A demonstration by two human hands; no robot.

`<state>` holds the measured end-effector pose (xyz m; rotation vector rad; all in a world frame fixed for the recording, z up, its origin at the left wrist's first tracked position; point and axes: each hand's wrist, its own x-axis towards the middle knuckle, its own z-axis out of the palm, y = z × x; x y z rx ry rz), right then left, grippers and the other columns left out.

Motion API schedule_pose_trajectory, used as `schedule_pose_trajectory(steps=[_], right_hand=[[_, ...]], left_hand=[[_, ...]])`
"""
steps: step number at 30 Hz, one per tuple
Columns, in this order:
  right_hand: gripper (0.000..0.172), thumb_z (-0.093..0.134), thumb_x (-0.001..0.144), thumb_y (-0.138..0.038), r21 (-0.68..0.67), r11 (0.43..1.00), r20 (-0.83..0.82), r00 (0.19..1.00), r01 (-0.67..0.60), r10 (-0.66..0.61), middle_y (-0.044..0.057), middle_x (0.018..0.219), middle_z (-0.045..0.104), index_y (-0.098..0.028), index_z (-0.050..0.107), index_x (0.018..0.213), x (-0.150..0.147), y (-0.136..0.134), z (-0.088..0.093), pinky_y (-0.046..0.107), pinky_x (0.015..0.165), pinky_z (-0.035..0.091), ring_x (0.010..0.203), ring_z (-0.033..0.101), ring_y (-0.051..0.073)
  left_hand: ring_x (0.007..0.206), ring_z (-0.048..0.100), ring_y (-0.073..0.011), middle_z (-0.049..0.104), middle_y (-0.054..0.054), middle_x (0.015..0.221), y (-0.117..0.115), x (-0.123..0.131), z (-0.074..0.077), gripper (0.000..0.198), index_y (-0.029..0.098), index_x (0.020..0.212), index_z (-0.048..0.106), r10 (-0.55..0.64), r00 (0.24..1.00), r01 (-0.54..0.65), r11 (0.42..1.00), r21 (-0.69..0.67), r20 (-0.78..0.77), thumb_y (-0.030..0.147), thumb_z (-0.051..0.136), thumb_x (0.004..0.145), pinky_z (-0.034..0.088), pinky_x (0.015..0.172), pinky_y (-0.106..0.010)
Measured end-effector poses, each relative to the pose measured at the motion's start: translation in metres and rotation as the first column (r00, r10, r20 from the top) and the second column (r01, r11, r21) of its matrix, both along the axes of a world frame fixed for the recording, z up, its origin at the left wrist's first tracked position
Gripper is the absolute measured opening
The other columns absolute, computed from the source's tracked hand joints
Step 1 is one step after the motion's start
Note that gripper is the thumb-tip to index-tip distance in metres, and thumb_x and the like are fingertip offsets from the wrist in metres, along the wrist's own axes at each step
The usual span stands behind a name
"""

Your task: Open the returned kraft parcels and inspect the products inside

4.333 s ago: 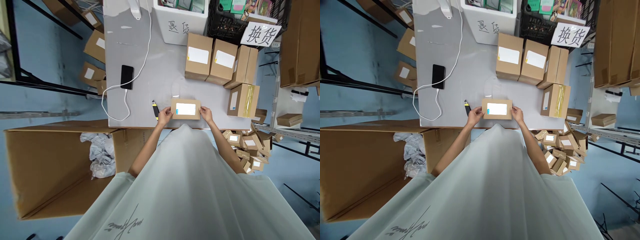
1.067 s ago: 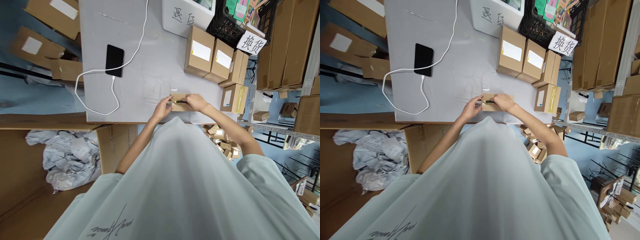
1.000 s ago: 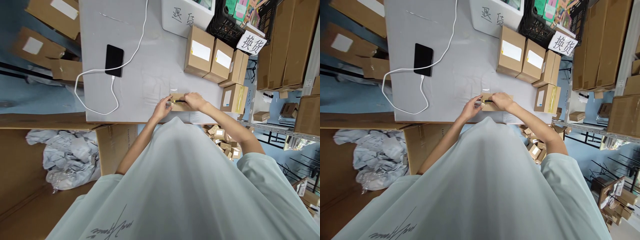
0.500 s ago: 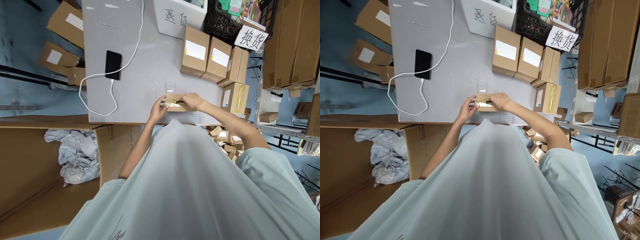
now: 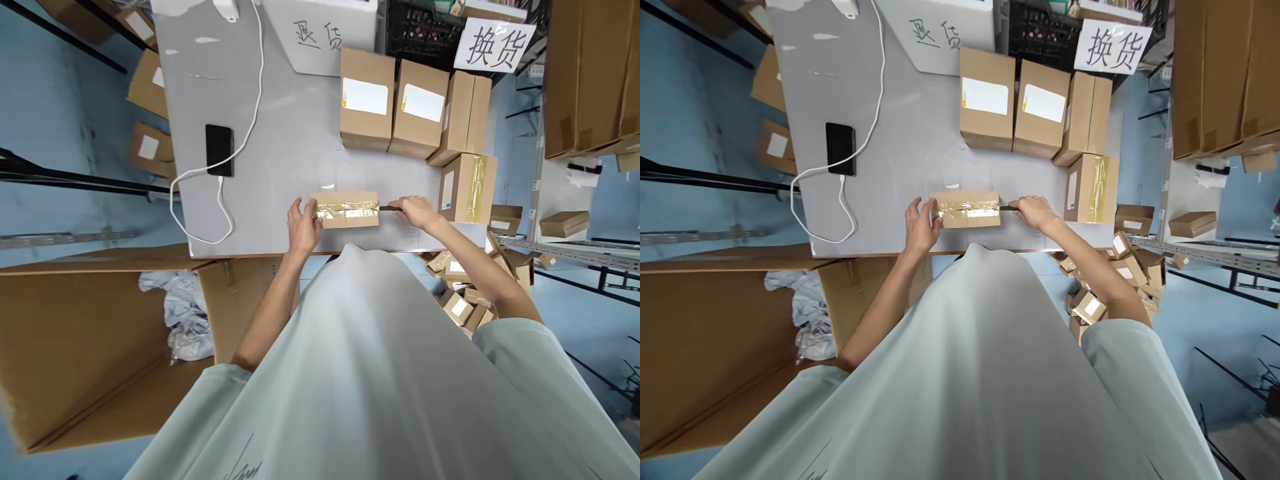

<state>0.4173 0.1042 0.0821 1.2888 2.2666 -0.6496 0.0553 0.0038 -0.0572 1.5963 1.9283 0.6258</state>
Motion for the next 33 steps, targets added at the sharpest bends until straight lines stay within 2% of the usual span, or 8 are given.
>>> schedule_pose_trajectory(steps=[2, 7, 11, 15, 22, 25, 29, 33], right_hand=[[0.050, 0.052, 0.121, -0.030, -0.018, 0.997, -0.106, 0.992, 0.073, -0.075, 0.013, 0.152, 0.081, -0.032, 0.070, 0.167, 0.014, -0.007, -0.021, 0.042, 0.101, 0.056, 0.132, 0.078, 0.037], [0.049, 0.056, 0.120, -0.029, -0.069, 0.972, -0.416, 0.879, 0.224, -0.232, 0.007, 0.151, 0.082, -0.033, 0.073, 0.165, 0.038, -0.029, -0.080, 0.037, 0.106, 0.058, 0.133, 0.078, 0.032], [0.046, 0.061, 0.117, -0.027, -0.071, 0.959, -0.555, 0.788, 0.275, -0.267, 0.007, 0.144, 0.085, -0.035, 0.078, 0.160, 0.039, -0.037, -0.111, 0.038, 0.106, 0.060, 0.128, 0.079, 0.031], [0.045, 0.065, 0.115, -0.029, -0.072, 0.926, -0.635, 0.699, 0.370, -0.328, 0.010, 0.136, 0.087, -0.033, 0.081, 0.157, 0.046, -0.055, -0.120, 0.042, 0.110, 0.062, 0.126, 0.080, 0.034], [0.053, 0.067, 0.111, -0.054, -0.413, 0.673, -0.773, 0.155, 0.614, -0.615, 0.008, 0.148, 0.085, -0.025, 0.083, 0.152, 0.055, -0.113, -0.147, 0.047, 0.124, 0.060, 0.141, 0.078, 0.034], [0.057, 0.073, 0.104, -0.062, -0.549, 0.597, -0.714, 0.042, 0.585, -0.698, 0.007, 0.148, 0.085, -0.024, 0.086, 0.145, 0.040, -0.121, -0.162, 0.048, 0.127, 0.059, 0.143, 0.078, 0.035], [0.062, 0.075, 0.101, -0.065, -0.639, 0.562, -0.667, -0.014, 0.525, -0.745, 0.008, 0.128, 0.090, -0.021, 0.085, 0.144, 0.018, -0.120, -0.170, 0.045, 0.114, 0.066, 0.117, 0.085, 0.030], [0.069, 0.072, 0.100, -0.076, -0.715, 0.515, -0.615, -0.074, 0.472, -0.785, 0.003, 0.097, 0.085, -0.019, 0.083, 0.137, 0.006, -0.115, -0.171, 0.033, 0.079, 0.067, 0.071, 0.075, 0.017]], left_hand=[[0.177, 0.033, -0.0530, 0.043, -0.023, 0.185, 0.008, 0.020, 0.012, 0.057, 0.018, 0.154, 0.069, -0.158, 0.982, 0.163, 0.986, 0.036, -0.107, 0.018, 0.076, 0.098, 0.035, 0.140, -0.080], [0.169, 0.050, -0.0429, 0.058, -0.017, 0.175, 0.030, 0.079, 0.025, 0.058, 0.027, 0.151, 0.071, -0.490, 0.864, 0.492, 0.871, -0.017, -0.118, 0.027, 0.084, 0.094, 0.045, 0.140, -0.067], [0.163, 0.057, -0.0433, 0.060, -0.023, 0.171, 0.034, 0.092, 0.023, 0.068, 0.021, 0.152, 0.069, -0.492, 0.851, 0.494, 0.869, -0.043, -0.185, 0.024, 0.093, 0.088, 0.049, 0.137, -0.063], [0.159, 0.062, -0.0431, 0.062, -0.022, 0.170, 0.033, 0.085, 0.022, 0.058, 0.021, 0.143, 0.070, -0.501, 0.839, 0.498, 0.864, -0.072, -0.211, 0.027, 0.093, 0.090, 0.052, 0.136, -0.064], [0.152, 0.065, -0.0432, 0.060, -0.022, 0.168, 0.036, 0.089, 0.023, 0.057, 0.025, 0.142, 0.069, -0.499, 0.819, 0.483, 0.866, -0.130, -0.283, 0.023, 0.091, 0.090, 0.056, 0.129, -0.065], [0.154, 0.061, -0.0451, 0.057, -0.023, 0.168, 0.036, 0.093, 0.024, 0.051, 0.023, 0.134, 0.072, -0.509, 0.806, 0.484, 0.861, -0.157, -0.302, 0.016, 0.090, 0.087, 0.054, 0.131, -0.067], [0.159, 0.057, -0.0459, 0.054, -0.022, 0.171, 0.030, 0.096, 0.022, 0.025, 0.022, 0.113, 0.073, -0.506, 0.815, 0.480, 0.863, -0.159, -0.282, 0.016, 0.085, 0.091, 0.053, 0.132, -0.069], [0.163, 0.057, -0.0435, 0.056, -0.023, 0.170, 0.027, 0.092, 0.027, 0.043, 0.023, 0.136, 0.069, -0.486, 0.840, 0.464, 0.874, -0.145, -0.242, 0.030, 0.085, 0.097, 0.055, 0.131, -0.068]])
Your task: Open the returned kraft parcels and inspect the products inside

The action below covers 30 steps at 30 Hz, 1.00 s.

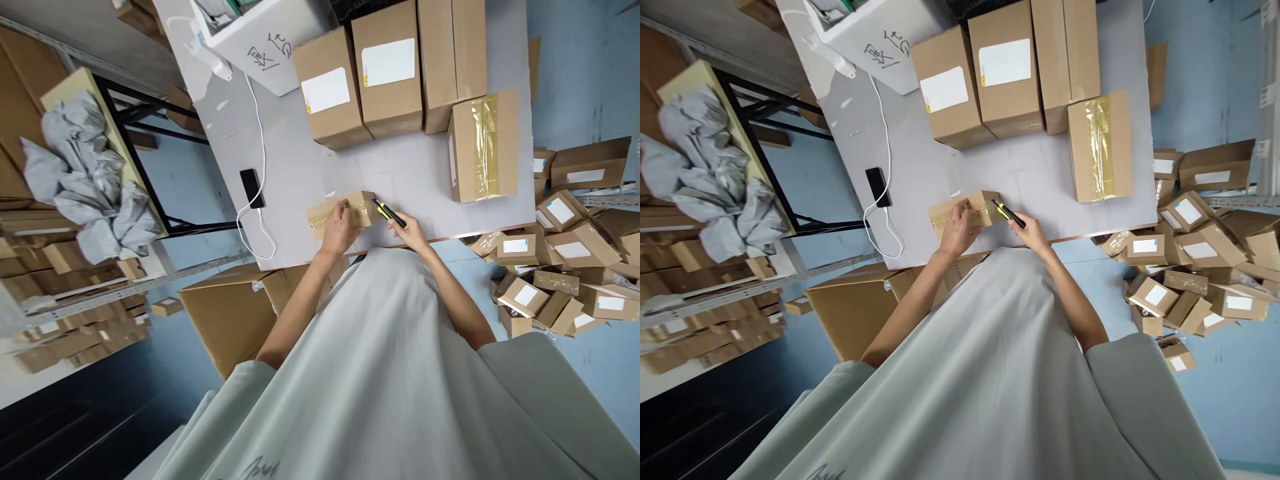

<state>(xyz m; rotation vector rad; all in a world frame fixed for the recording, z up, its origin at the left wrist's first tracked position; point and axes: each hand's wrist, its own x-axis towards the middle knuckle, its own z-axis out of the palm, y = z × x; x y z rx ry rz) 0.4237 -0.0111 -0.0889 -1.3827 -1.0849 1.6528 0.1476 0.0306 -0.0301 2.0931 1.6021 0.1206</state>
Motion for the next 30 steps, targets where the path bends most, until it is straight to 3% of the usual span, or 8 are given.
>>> schedule_pose_trajectory(steps=[3, 5, 11, 15, 19, 24, 30], right_hand=[[0.073, 0.072, 0.096, -0.086, -0.051, 0.999, -0.045, 0.999, 0.004, -0.007, 0.001, 0.089, 0.082, -0.020, 0.081, 0.128, -0.005, 0.002, 0.001, 0.027, 0.062, 0.059, 0.057, 0.064, 0.012], [0.076, 0.072, 0.093, -0.090, -0.078, 0.997, -0.067, 0.998, -0.003, -0.002, 0.001, 0.088, 0.082, -0.021, 0.079, 0.123, -0.008, 0.002, 0.003, 0.026, 0.058, 0.056, 0.055, 0.061, 0.011], [0.073, 0.074, 0.092, -0.092, -0.080, 0.997, -0.108, 0.994, -0.011, 0.002, 0.001, 0.089, 0.082, -0.022, 0.077, 0.116, -0.013, 0.000, 0.009, 0.025, 0.054, 0.054, 0.055, 0.061, 0.011], [0.075, 0.075, 0.091, -0.091, -0.082, 0.996, -0.135, 0.990, 0.026, -0.037, 0.001, 0.088, 0.082, -0.021, 0.077, 0.118, -0.016, -0.001, 0.006, 0.025, 0.054, 0.054, 0.054, 0.060, 0.010], [0.077, 0.074, 0.092, -0.090, -0.092, 0.994, -0.142, 0.987, 0.057, -0.070, 0.000, 0.086, 0.081, -0.019, 0.078, 0.124, -0.018, -0.001, 0.002, 0.024, 0.050, 0.052, 0.051, 0.058, 0.010], [0.085, 0.072, 0.100, -0.080, -0.088, 0.994, -0.131, 0.988, 0.067, -0.079, -0.002, 0.089, 0.083, -0.023, 0.068, 0.162, -0.023, -0.001, 0.004, 0.025, 0.052, 0.055, 0.050, 0.058, 0.010], [0.081, 0.069, 0.106, -0.073, -0.051, 0.999, -0.117, 0.993, 0.008, -0.014, 0.000, 0.092, 0.084, -0.024, 0.066, 0.170, -0.029, 0.000, 0.005, 0.025, 0.054, 0.057, 0.053, 0.059, 0.011]], left_hand=[[0.160, 0.060, -0.0430, 0.058, -0.026, 0.169, 0.009, -0.007, 0.008, 0.068, 0.019, 0.158, 0.059, 0.015, 1.000, -0.015, 1.000, 0.013, -0.013, 0.038, 0.086, 0.099, 0.052, 0.134, -0.064], [0.159, 0.060, -0.0424, 0.058, -0.025, 0.171, 0.021, -0.012, 0.012, 0.072, 0.020, 0.165, 0.055, 0.028, 0.998, -0.026, 0.999, 0.037, -0.052, 0.035, 0.082, 0.100, 0.051, 0.135, -0.063], [0.147, 0.067, -0.0456, 0.067, -0.022, 0.163, 0.059, -0.022, 0.009, 0.078, 0.021, 0.166, 0.059, -0.114, 0.979, 0.105, 0.993, -0.057, -0.172, 0.025, 0.083, 0.092, 0.053, 0.129, -0.064], [0.141, 0.069, -0.0457, 0.070, -0.023, 0.154, 0.070, -0.018, 0.008, 0.082, 0.017, 0.167, 0.060, -0.164, 0.960, 0.148, 0.985, -0.086, -0.225, 0.022, 0.081, 0.089, 0.055, 0.126, -0.062], [0.143, 0.067, -0.0481, 0.070, -0.028, 0.153, 0.062, -0.008, 0.002, 0.080, 0.011, 0.169, 0.059, -0.116, 0.964, 0.115, 0.993, -0.020, -0.240, 0.020, 0.073, 0.090, 0.053, 0.128, -0.065], [0.157, 0.059, -0.0478, 0.064, -0.033, 0.165, 0.032, -0.001, -0.018, 0.079, 0.006, 0.176, 0.048, -0.014, 0.988, 0.028, 0.995, 0.095, -0.151, 0.023, 0.061, 0.099, 0.043, 0.136, -0.070], [0.172, 0.047, -0.0442, 0.056, -0.034, 0.175, 0.013, 0.003, -0.035, 0.071, 0.006, 0.175, 0.048, 0.098, 0.988, -0.083, 0.988, 0.130, -0.117, 0.023, 0.050, 0.106, 0.034, 0.142, -0.070]])
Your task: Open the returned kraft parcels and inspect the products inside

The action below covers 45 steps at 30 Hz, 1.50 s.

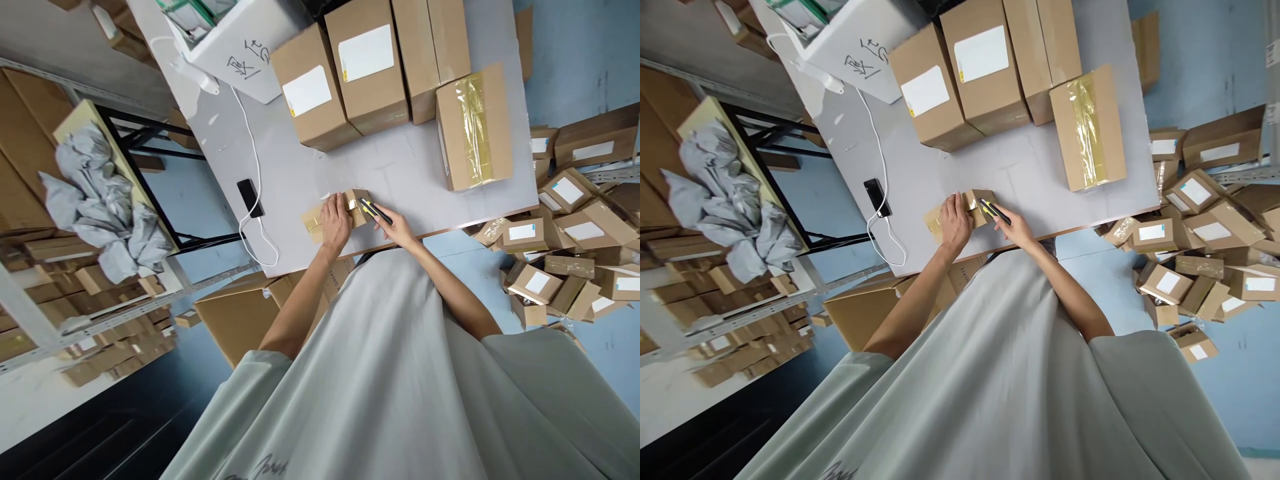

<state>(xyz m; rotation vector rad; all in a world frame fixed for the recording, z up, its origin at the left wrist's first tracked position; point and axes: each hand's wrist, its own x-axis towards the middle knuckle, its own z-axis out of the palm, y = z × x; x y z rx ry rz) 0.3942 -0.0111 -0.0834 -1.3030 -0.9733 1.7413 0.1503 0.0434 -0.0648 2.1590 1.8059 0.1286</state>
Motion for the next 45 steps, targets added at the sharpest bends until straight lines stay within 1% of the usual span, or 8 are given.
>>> schedule_pose_trajectory(steps=[6, 10, 23, 27, 32, 37, 40, 45], right_hand=[[0.077, 0.066, 0.108, -0.074, 0.021, 1.000, 0.040, 0.999, -0.011, 0.010, 0.001, 0.095, 0.085, -0.028, 0.067, 0.170, 0.000, -0.002, -0.002, 0.027, 0.057, 0.059, 0.055, 0.061, 0.012], [0.075, 0.064, 0.110, -0.074, 0.027, 1.000, 0.074, 0.997, -0.001, -0.001, 0.002, 0.097, 0.086, -0.030, 0.067, 0.171, 0.000, 0.000, -0.003, 0.029, 0.059, 0.061, 0.055, 0.060, 0.013], [0.077, 0.066, 0.111, -0.072, 0.027, 0.998, 0.087, 0.994, -0.064, 0.062, 0.000, 0.090, 0.084, -0.026, 0.066, 0.172, 0.004, 0.006, -0.005, 0.025, 0.057, 0.057, 0.052, 0.056, 0.011], [0.076, 0.065, 0.112, -0.069, 0.046, 0.994, 0.104, 0.990, -0.102, 0.096, 0.000, 0.086, 0.081, -0.023, 0.065, 0.173, 0.007, 0.014, -0.001, 0.025, 0.055, 0.056, 0.051, 0.054, 0.011], [0.069, 0.069, 0.113, -0.061, 0.083, 0.973, 0.140, 0.969, -0.217, 0.204, -0.002, 0.076, 0.074, -0.023, 0.068, 0.170, 0.019, 0.027, 0.006, 0.024, 0.053, 0.052, 0.051, 0.054, 0.012], [0.061, 0.072, 0.114, -0.052, 0.068, 0.957, 0.197, 0.944, -0.281, 0.263, -0.004, 0.071, 0.069, -0.025, 0.071, 0.168, 0.033, 0.021, 0.012, 0.025, 0.059, 0.053, 0.050, 0.054, 0.011], [0.059, 0.070, 0.114, -0.051, 0.063, 0.953, 0.181, 0.943, -0.295, 0.280, -0.003, 0.073, 0.070, -0.023, 0.071, 0.167, 0.037, 0.013, 0.013, 0.026, 0.065, 0.056, 0.056, 0.061, 0.013], [0.057, 0.064, 0.118, -0.050, 0.114, 0.959, 0.265, 0.939, -0.257, 0.220, -0.001, 0.079, 0.077, -0.023, 0.070, 0.168, 0.033, 0.000, 0.011, 0.027, 0.078, 0.060, 0.066, 0.068, 0.015]], left_hand=[[0.173, 0.046, -0.0456, 0.055, -0.034, 0.175, -0.001, 0.003, 0.002, 0.072, 0.008, 0.174, 0.051, 0.023, 0.998, -0.023, 1.000, -0.011, 0.053, 0.023, 0.051, 0.103, 0.032, 0.143, -0.073], [0.174, 0.044, -0.0437, 0.055, -0.032, 0.176, -0.002, 0.004, 0.002, 0.071, 0.009, 0.174, 0.051, 0.043, 0.997, -0.043, 0.999, -0.008, 0.065, 0.026, 0.050, 0.105, 0.031, 0.144, -0.071], [0.172, 0.046, -0.0436, 0.056, -0.029, 0.175, -0.001, 0.001, -0.002, 0.066, 0.013, 0.169, 0.057, 0.018, 0.999, -0.018, 1.000, -0.004, 0.050, 0.029, 0.050, 0.106, 0.031, 0.144, -0.069], [0.171, 0.047, -0.0433, 0.058, -0.027, 0.173, -0.001, 0.001, -0.002, 0.065, 0.017, 0.170, 0.056, 0.011, 0.998, -0.012, 1.000, 0.007, 0.062, 0.036, 0.054, 0.108, 0.033, 0.143, -0.070], [0.172, 0.045, -0.0446, 0.055, -0.028, 0.175, 0.003, -0.001, -0.003, 0.067, 0.015, 0.169, 0.057, 0.024, 0.997, -0.022, 0.999, -0.029, 0.070, 0.035, 0.056, 0.106, 0.030, 0.145, -0.070], [0.171, 0.047, -0.0431, 0.057, -0.025, 0.175, 0.003, -0.006, -0.003, 0.068, 0.017, 0.172, 0.055, 0.002, 0.998, 0.001, 0.999, -0.033, 0.067, 0.033, 0.056, 0.106, 0.029, 0.147, -0.069], [0.172, 0.046, -0.0432, 0.056, -0.025, 0.177, -0.001, -0.009, -0.002, 0.069, 0.016, 0.173, 0.054, -0.027, 0.997, 0.031, 0.998, -0.054, 0.073, 0.032, 0.058, 0.107, 0.028, 0.148, -0.068], [0.175, 0.045, -0.0385, 0.056, -0.025, 0.178, -0.008, -0.017, 0.003, 0.061, 0.017, 0.172, 0.053, -0.064, 0.989, 0.070, 0.997, -0.039, 0.133, 0.040, 0.049, 0.116, 0.031, 0.148, -0.065]])
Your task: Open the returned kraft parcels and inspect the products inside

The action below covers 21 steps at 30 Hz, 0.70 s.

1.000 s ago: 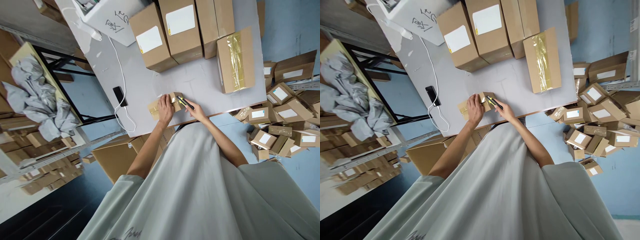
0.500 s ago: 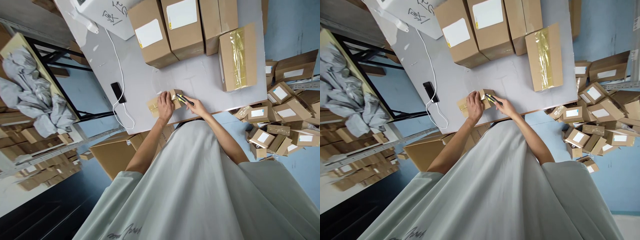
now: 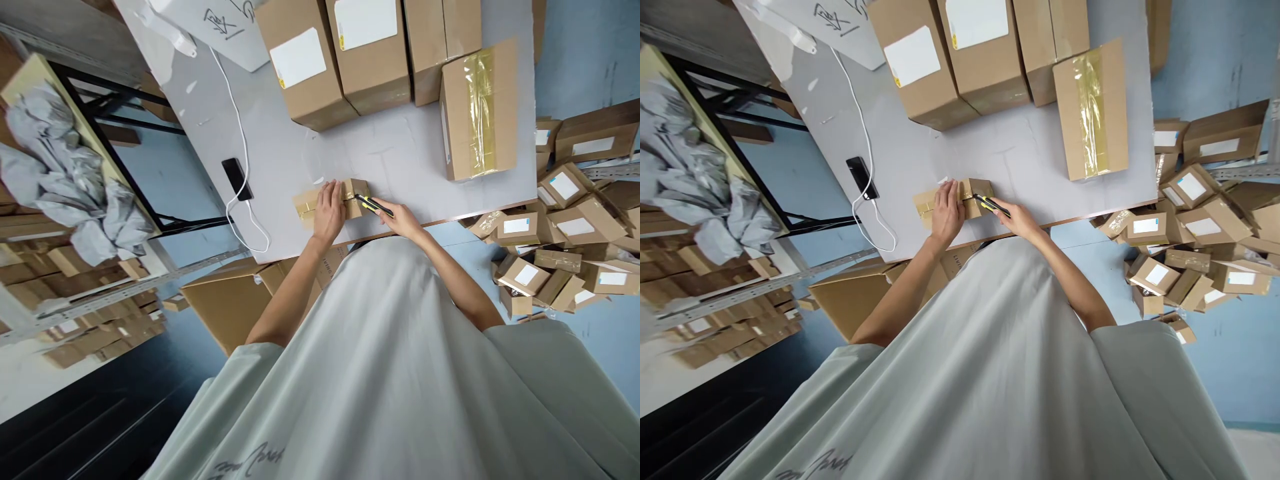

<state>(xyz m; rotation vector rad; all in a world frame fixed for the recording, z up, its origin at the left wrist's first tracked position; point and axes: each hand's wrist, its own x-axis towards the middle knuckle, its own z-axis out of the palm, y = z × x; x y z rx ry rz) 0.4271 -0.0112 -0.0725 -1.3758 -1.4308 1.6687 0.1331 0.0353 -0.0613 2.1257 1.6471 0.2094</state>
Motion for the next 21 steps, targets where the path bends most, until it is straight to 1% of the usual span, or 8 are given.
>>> schedule_pose_trajectory(steps=[2, 5, 7, 9, 13, 16, 18, 21], right_hand=[[0.058, 0.062, 0.119, -0.052, -0.001, 1.000, 0.011, 1.000, 0.011, -0.011, -0.001, 0.081, 0.079, -0.023, 0.069, 0.169, -0.003, -0.006, -0.002, 0.027, 0.077, 0.060, 0.065, 0.067, 0.015], [0.061, 0.060, 0.120, -0.056, -0.018, 1.000, 0.003, 1.000, 0.025, -0.025, -0.001, 0.082, 0.080, -0.024, 0.066, 0.171, -0.007, -0.014, -0.004, 0.027, 0.075, 0.061, 0.062, 0.065, 0.014], [0.062, 0.059, 0.120, -0.058, -0.014, 0.999, 0.001, 0.999, 0.037, -0.037, -0.001, 0.082, 0.079, -0.024, 0.066, 0.171, -0.008, -0.015, -0.005, 0.028, 0.076, 0.062, 0.062, 0.067, 0.015], [0.062, 0.059, 0.120, -0.059, -0.004, 0.999, -0.001, 0.999, 0.040, -0.040, 0.000, 0.081, 0.079, -0.024, 0.067, 0.171, -0.009, -0.013, -0.005, 0.030, 0.078, 0.063, 0.065, 0.070, 0.017], [0.064, 0.059, 0.119, -0.062, 0.016, 0.999, 0.006, 1.000, 0.029, -0.029, 0.001, 0.080, 0.079, -0.023, 0.068, 0.170, -0.006, -0.005, -0.003, 0.033, 0.084, 0.065, 0.072, 0.076, 0.020], [0.064, 0.061, 0.118, -0.064, 0.025, 1.000, 0.019, 1.000, 0.018, -0.018, 0.002, 0.081, 0.080, -0.024, 0.070, 0.167, -0.003, -0.001, -0.001, 0.037, 0.090, 0.067, 0.078, 0.079, 0.023], [0.062, 0.062, 0.118, -0.063, 0.025, 1.000, 0.025, 1.000, 0.013, -0.014, 0.002, 0.081, 0.080, -0.025, 0.072, 0.166, -0.002, 0.000, -0.002, 0.038, 0.093, 0.067, 0.079, 0.080, 0.024], [0.059, 0.063, 0.118, -0.058, 0.015, 1.000, 0.015, 1.000, 0.013, -0.013, 0.001, 0.079, 0.079, -0.025, 0.072, 0.166, -0.002, 0.000, -0.002, 0.036, 0.091, 0.067, 0.077, 0.079, 0.022]], left_hand=[[0.172, 0.052, -0.0355, 0.060, -0.024, 0.176, -0.003, -0.005, 0.004, 0.056, 0.018, 0.165, 0.059, -0.022, 1.000, 0.021, 1.000, 0.014, 0.019, 0.047, 0.041, 0.120, 0.039, 0.146, -0.060], [0.166, 0.060, -0.0339, 0.067, -0.022, 0.169, -0.004, -0.010, 0.011, 0.054, 0.021, 0.145, 0.071, -0.040, 0.999, 0.039, 0.999, 0.023, 0.022, 0.054, 0.034, 0.123, 0.048, 0.140, -0.059], [0.165, 0.061, -0.0334, 0.072, -0.019, 0.165, -0.003, -0.010, 0.015, 0.053, 0.024, 0.134, 0.075, -0.054, 0.998, 0.053, 0.999, 0.012, 0.022, 0.056, 0.034, 0.123, 0.046, 0.141, -0.060], [0.167, 0.059, -0.0336, 0.073, -0.016, 0.164, 0.000, -0.007, 0.019, 0.050, 0.027, 0.131, 0.078, -0.063, 0.998, 0.063, 0.998, -0.001, 0.020, 0.055, 0.038, 0.122, 0.041, 0.144, -0.062], [0.173, 0.050, -0.0368, 0.067, -0.017, 0.172, -0.003, 0.006, 0.026, 0.046, 0.027, 0.142, 0.076, -0.087, 0.996, 0.087, 0.996, -0.022, -0.001, 0.051, 0.044, 0.120, 0.030, 0.148, -0.067], [0.179, 0.039, -0.0410, 0.052, -0.023, 0.184, -0.013, 0.016, 0.031, 0.057, 0.020, 0.158, 0.067, -0.152, 0.987, 0.150, 0.987, -0.057, -0.043, 0.053, 0.058, 0.113, 0.023, 0.150, -0.069], [0.181, 0.034, -0.0429, 0.044, -0.026, 0.188, -0.017, 0.019, 0.033, 0.065, 0.016, 0.162, 0.061, -0.186, 0.980, 0.181, 0.980, -0.080, -0.065, 0.050, 0.068, 0.107, 0.021, 0.150, -0.071], [0.180, 0.037, -0.0436, 0.042, -0.027, 0.189, -0.015, 0.017, 0.033, 0.062, 0.017, 0.158, 0.059, -0.207, 0.976, 0.200, 0.974, -0.103, -0.070, 0.038, 0.075, 0.102, 0.024, 0.149, -0.074]])
